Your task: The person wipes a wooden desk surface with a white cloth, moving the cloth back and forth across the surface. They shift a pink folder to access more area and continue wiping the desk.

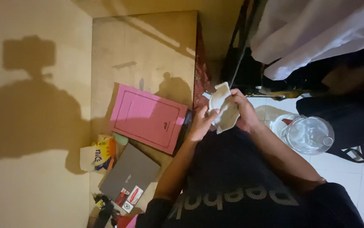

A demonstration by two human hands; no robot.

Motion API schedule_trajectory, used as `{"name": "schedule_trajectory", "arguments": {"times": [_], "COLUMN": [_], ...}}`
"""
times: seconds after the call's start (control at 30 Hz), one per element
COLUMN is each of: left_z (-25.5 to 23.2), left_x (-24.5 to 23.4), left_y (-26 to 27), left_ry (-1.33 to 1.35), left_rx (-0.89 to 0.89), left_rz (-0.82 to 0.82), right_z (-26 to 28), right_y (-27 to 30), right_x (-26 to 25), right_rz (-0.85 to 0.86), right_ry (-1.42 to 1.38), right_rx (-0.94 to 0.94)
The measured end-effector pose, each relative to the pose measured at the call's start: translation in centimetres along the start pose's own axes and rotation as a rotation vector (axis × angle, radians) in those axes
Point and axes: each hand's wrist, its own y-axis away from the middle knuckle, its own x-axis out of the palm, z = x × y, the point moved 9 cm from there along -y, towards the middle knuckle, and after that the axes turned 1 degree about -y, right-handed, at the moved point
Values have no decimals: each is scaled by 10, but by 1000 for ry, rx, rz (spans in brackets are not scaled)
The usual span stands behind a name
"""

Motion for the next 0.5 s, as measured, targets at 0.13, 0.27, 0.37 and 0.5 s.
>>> {"name": "schedule_trajectory", "arguments": {"times": [0.13,0.27,0.37,0.5], "left_z": [-80,-84,-43,-24], "left_x": [2,-15,-41,-69], "left_y": [27,26,22,9], "left_ry": [-169,-162,-162,-126], "left_rx": [142,147,142,185], "left_rz": [-79,-158,-237,-310], "right_z": [2,14,16,7], "right_y": [6,9,3,0], "right_x": [6,19,34,57], "right_rz": [44,115,169,208], "right_ry": [200,366,363,394], "right_rx": [-9,-179,-265,-254]}}
